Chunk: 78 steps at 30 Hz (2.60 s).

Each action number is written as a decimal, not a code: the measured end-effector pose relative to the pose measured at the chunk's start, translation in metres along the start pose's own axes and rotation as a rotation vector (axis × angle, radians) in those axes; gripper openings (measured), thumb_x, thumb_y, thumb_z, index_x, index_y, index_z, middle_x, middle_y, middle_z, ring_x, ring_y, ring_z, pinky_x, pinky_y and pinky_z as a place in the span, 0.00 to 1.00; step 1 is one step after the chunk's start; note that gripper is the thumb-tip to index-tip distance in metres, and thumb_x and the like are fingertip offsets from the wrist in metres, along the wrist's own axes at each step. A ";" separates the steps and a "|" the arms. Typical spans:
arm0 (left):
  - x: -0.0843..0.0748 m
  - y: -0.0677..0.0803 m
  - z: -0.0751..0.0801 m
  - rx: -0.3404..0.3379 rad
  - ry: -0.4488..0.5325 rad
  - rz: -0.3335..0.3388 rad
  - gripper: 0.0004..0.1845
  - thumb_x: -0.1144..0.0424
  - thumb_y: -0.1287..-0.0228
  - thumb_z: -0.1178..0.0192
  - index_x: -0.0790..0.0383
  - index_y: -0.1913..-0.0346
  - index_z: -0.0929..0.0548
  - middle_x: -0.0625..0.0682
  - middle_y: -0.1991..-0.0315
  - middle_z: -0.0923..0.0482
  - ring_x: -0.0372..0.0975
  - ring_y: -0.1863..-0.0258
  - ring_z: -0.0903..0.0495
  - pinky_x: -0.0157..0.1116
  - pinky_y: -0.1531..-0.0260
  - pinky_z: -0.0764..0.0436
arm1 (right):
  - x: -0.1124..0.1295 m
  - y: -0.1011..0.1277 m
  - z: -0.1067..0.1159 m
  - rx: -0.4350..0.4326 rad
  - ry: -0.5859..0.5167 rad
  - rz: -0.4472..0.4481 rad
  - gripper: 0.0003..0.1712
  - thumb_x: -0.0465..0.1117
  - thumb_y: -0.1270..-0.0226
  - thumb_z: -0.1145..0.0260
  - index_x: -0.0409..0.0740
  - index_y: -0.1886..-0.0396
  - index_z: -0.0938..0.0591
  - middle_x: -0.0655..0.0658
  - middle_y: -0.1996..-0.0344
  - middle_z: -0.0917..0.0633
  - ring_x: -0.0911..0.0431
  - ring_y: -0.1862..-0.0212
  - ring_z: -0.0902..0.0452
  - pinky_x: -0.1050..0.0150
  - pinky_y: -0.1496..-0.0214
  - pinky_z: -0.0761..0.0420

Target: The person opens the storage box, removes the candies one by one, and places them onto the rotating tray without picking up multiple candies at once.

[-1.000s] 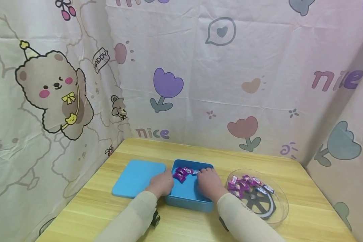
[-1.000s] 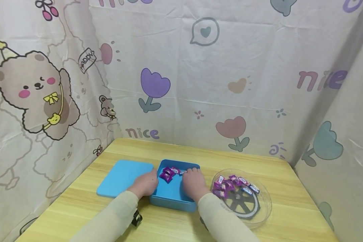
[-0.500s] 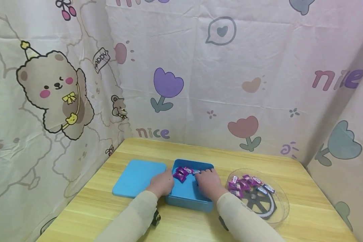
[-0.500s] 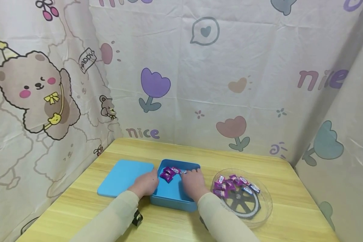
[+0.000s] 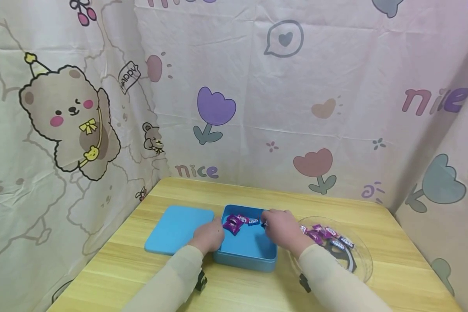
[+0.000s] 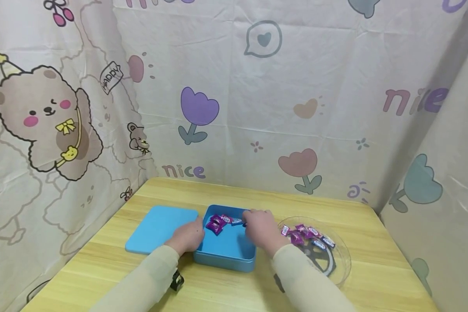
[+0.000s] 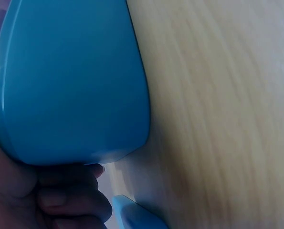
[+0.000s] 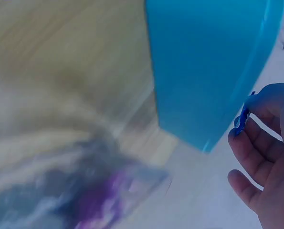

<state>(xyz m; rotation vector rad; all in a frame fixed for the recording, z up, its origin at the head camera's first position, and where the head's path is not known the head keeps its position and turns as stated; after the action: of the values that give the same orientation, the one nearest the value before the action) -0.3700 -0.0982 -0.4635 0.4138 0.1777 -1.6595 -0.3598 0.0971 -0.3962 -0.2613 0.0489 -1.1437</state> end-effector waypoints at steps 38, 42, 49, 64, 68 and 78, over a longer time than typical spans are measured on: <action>-0.001 0.003 0.003 -0.013 0.027 -0.004 0.27 0.63 0.25 0.49 0.74 0.29 0.34 0.64 0.36 0.25 0.49 0.59 0.24 0.47 0.61 0.20 | -0.159 0.101 0.009 0.161 -0.079 -0.273 0.15 0.29 0.52 0.30 0.44 0.63 0.19 0.48 0.69 0.18 0.52 0.65 0.21 0.44 0.59 0.19; 0.000 0.004 0.003 -0.017 0.025 -0.010 0.27 0.63 0.25 0.49 0.74 0.30 0.34 0.64 0.36 0.25 0.49 0.58 0.24 0.48 0.59 0.19 | -0.163 0.104 0.003 0.167 -0.082 -0.276 0.14 0.29 0.51 0.30 0.45 0.63 0.19 0.49 0.69 0.18 0.52 0.65 0.21 0.44 0.59 0.19; 0.000 0.005 0.002 -0.015 0.033 -0.005 0.26 0.63 0.26 0.48 0.74 0.30 0.33 0.64 0.37 0.25 0.49 0.59 0.24 0.46 0.62 0.20 | -0.167 0.106 -0.002 0.146 -0.075 -0.276 0.14 0.29 0.52 0.30 0.46 0.64 0.19 0.49 0.69 0.17 0.52 0.65 0.21 0.44 0.59 0.19; 0.001 0.002 0.001 -0.020 0.022 -0.015 0.27 0.63 0.25 0.49 0.75 0.29 0.34 0.65 0.35 0.26 0.49 0.58 0.23 0.48 0.60 0.19 | -0.125 0.081 0.013 0.067 -0.063 -0.213 0.09 0.40 0.40 0.29 0.47 0.61 0.18 0.54 0.73 0.21 0.58 0.69 0.25 0.51 0.61 0.19; 0.001 0.002 0.002 -0.023 0.018 -0.018 0.26 0.62 0.25 0.49 0.75 0.30 0.33 0.64 0.37 0.24 0.49 0.59 0.23 0.49 0.58 0.19 | -0.098 0.064 0.017 0.024 -0.048 -0.163 0.10 0.41 0.40 0.29 0.47 0.60 0.17 0.53 0.70 0.20 0.55 0.65 0.23 0.49 0.57 0.19; 0.001 0.002 0.001 -0.019 0.029 -0.016 0.27 0.62 0.25 0.49 0.75 0.29 0.34 0.65 0.37 0.25 0.49 0.60 0.23 0.47 0.62 0.20 | -0.038 0.026 0.007 -0.007 -0.037 -0.064 0.14 0.40 0.38 0.30 0.48 0.53 0.15 0.50 0.59 0.16 0.52 0.55 0.21 0.51 0.53 0.18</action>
<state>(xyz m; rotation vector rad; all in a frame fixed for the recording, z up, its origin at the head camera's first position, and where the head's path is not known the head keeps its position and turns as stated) -0.3681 -0.0997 -0.4629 0.4231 0.2187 -1.6668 -0.3509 0.1430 -0.3990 -0.2920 0.0119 -1.2022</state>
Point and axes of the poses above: each hand's wrist, its own y-axis away from the middle knuckle, its own z-axis out of the back of the hand, x = y × z, the point moved 9 cm from there along -y, towards the middle knuckle
